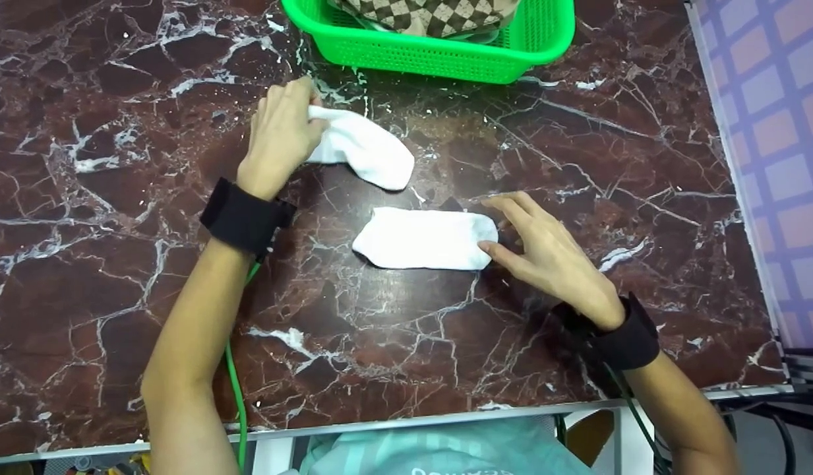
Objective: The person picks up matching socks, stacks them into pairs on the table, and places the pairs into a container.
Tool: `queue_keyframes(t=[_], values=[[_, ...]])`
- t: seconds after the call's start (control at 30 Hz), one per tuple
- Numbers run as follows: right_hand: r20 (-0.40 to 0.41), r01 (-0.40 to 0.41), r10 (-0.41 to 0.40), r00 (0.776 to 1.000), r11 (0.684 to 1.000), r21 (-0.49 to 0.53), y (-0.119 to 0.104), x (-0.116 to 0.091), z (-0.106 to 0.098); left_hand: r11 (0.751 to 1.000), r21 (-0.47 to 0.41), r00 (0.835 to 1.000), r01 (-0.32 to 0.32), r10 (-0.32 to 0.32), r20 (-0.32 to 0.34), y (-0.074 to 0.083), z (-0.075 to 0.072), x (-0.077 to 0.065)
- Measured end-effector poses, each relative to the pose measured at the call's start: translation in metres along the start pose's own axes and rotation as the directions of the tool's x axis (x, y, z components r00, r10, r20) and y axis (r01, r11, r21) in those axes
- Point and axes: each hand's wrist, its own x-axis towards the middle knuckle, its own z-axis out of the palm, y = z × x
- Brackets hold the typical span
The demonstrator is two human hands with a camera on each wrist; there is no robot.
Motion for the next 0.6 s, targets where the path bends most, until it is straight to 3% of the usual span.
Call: queue_keyframes(t=[0.1,0.23,0.47,0.6], values=[[-0.015,0.032,-0.031,0.999,0.999,0.037,-0.006,0.008,-0.003,0.994,-0.008,0.990,-0.110,0.109,-0.086,0.017,-0.004,-0.011],[-0.044,0.071,-0.067,0.997,0.994,0.085,-0.015,0.019,-0.008,0.973,-0.001,0.961,-0.231,0.228,-0.157,0.038,-0.010,-0.026],[-0.054,0.079,-0.073,0.996,0.990,0.116,-0.019,0.036,-0.013,0.947,-0.074,0.939,-0.312,0.295,-0.179,0.063,-0.018,-0.050],[-0.085,0.035,-0.027,0.996,0.994,0.103,-0.017,0.045,-0.013,0.905,-0.168,0.912,-0.390,0.354,-0.208,0.073,-0.019,-0.060]])
